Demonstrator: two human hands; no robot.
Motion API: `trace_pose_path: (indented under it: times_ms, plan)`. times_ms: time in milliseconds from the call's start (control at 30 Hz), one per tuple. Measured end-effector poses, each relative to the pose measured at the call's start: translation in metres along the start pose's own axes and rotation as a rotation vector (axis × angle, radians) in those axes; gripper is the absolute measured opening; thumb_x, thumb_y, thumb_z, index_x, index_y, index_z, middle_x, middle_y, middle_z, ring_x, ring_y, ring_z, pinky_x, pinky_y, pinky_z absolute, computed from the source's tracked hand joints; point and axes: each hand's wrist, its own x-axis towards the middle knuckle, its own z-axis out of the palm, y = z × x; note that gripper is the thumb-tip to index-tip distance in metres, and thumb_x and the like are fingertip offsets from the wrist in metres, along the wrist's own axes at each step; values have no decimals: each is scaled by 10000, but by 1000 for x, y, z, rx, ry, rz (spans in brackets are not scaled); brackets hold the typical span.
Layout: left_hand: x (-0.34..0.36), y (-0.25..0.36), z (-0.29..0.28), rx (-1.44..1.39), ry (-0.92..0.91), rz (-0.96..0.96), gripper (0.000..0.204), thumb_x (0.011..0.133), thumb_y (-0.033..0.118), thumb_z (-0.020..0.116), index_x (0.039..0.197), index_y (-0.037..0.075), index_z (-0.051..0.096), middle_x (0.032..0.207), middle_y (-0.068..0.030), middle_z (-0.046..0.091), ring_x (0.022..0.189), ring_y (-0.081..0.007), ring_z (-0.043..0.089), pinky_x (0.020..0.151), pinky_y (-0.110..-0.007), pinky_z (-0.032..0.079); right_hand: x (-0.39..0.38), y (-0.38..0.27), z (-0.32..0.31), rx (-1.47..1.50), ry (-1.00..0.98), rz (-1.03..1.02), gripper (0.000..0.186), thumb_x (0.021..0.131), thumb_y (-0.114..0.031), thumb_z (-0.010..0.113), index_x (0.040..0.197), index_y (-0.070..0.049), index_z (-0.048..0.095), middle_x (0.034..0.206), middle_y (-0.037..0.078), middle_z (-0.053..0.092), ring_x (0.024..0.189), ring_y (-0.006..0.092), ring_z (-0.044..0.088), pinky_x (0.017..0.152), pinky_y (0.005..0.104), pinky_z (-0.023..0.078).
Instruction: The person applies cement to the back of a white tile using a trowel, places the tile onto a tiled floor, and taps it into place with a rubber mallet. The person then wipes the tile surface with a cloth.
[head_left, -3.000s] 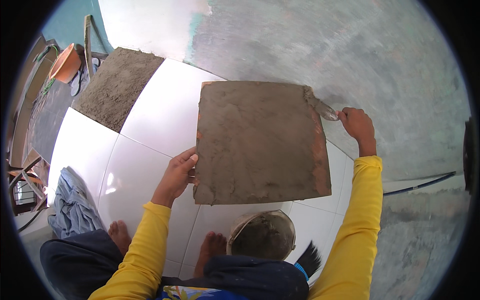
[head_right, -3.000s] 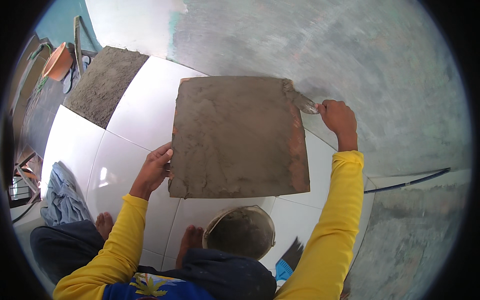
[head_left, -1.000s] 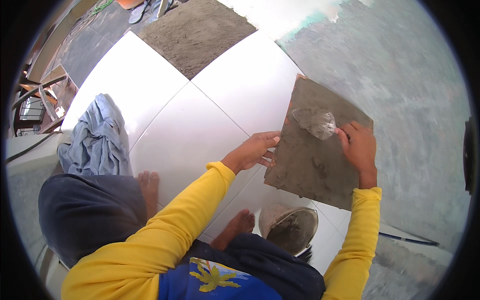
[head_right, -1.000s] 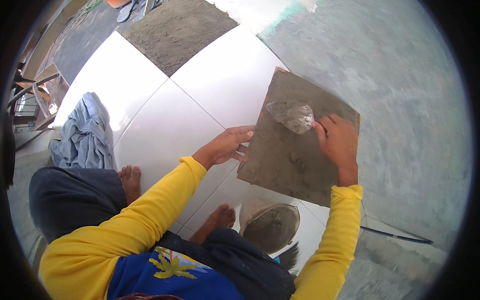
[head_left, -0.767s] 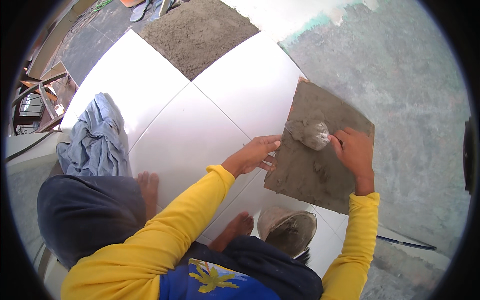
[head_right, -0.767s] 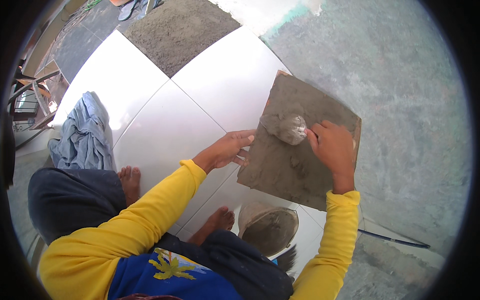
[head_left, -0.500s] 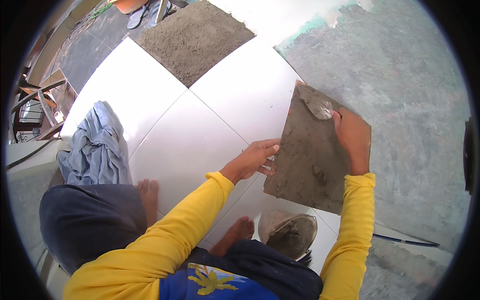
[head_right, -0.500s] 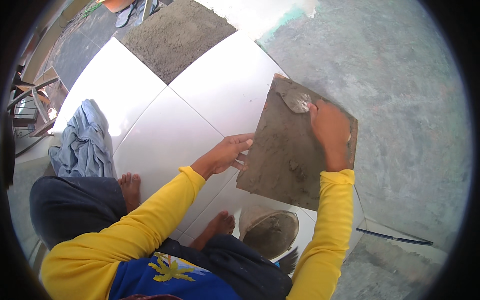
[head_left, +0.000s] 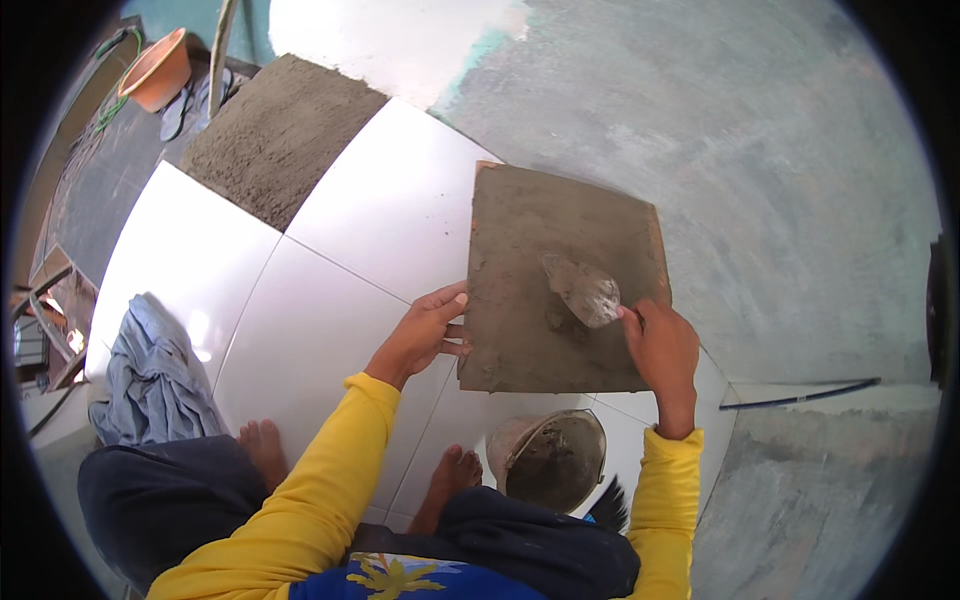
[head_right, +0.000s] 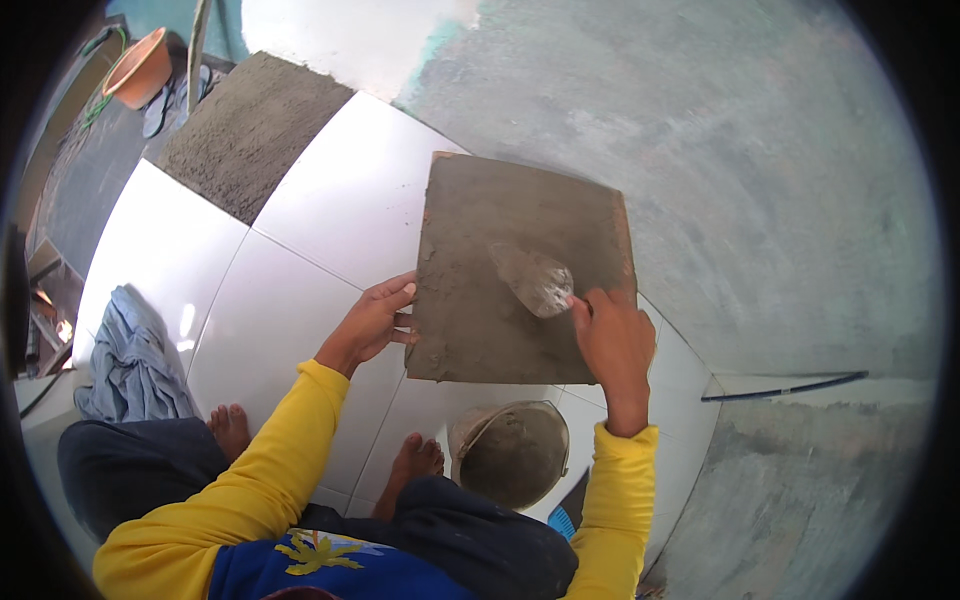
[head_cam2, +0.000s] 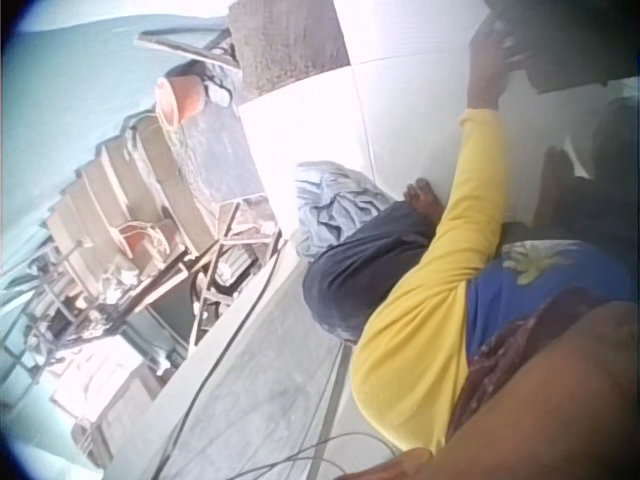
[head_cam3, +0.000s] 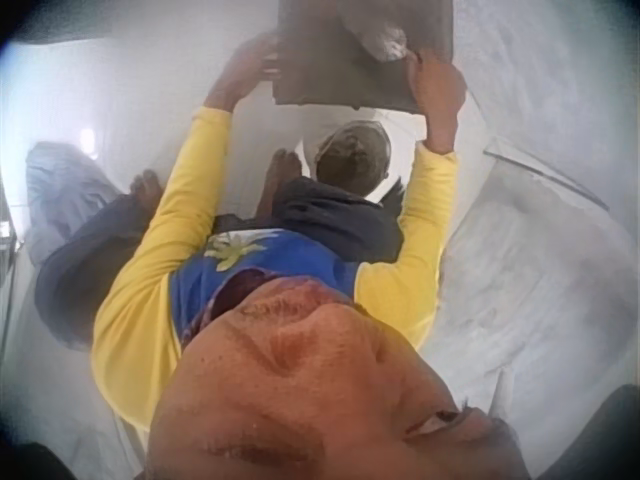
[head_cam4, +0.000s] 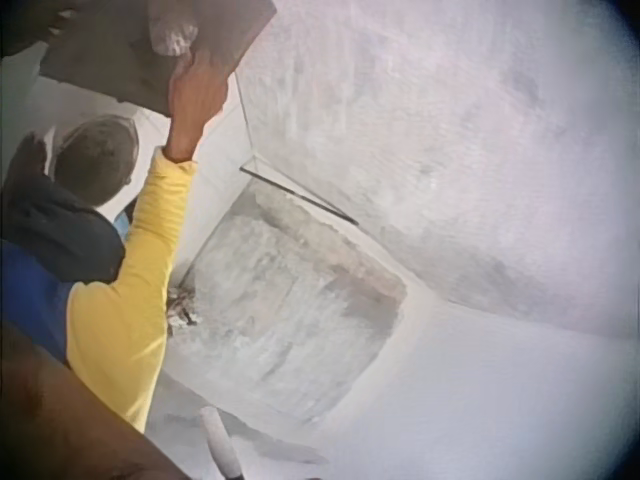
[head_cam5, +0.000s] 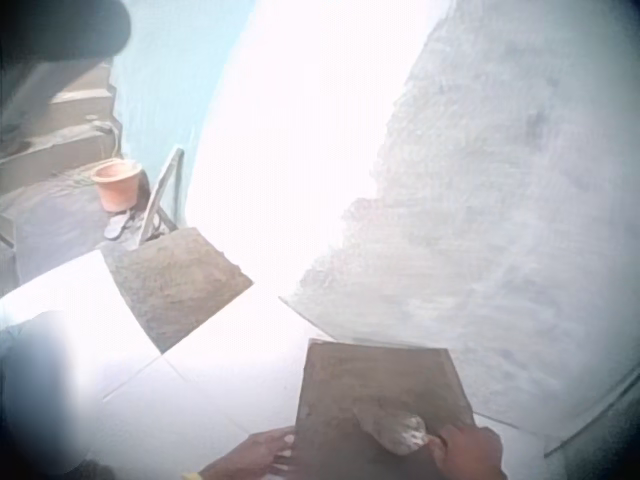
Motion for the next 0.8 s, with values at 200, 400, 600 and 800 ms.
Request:
trace_pose_path:
  times_ms: [200,400,600,800]
  plan:
    - [0,1,3,-3,-4,28,477,1168,261,521,1618,101,516,1314,-45,716,825,-146,690,707,-299,612,-59,43,-10,90,6,270,336,1024,-411,703,976,-85,764,919,138,752,839,401,720,735,499,554]
    - [0,5,3,14,2,44,468,1161,244,532,1600,82,529,1302,-78,723,863,-175,731,693,-310,623,-96,93,-15,58,38,532,395,1041,-452,682,1020,-67,767,965,153,776,890,410,736,756,505,563]
    - [-2,9,5,45,16,52,479,1156,249,543,1596,62,524,1301,-89,728,855,-187,743,687,-321,637,-110,112,-15,35,25,654,403,1043,-461,679,1026,-69,772,972,158,783,897,408,742,766,504,566]
    - [-1,8,4,24,1,63,468,1156,249,551,1586,65,544,1274,-75,743,831,-174,733,699,-325,634,-113,112,-14,47,16,661,412,1039,-469,685,1019,-67,774,964,162,783,887,413,741,762,507,565]
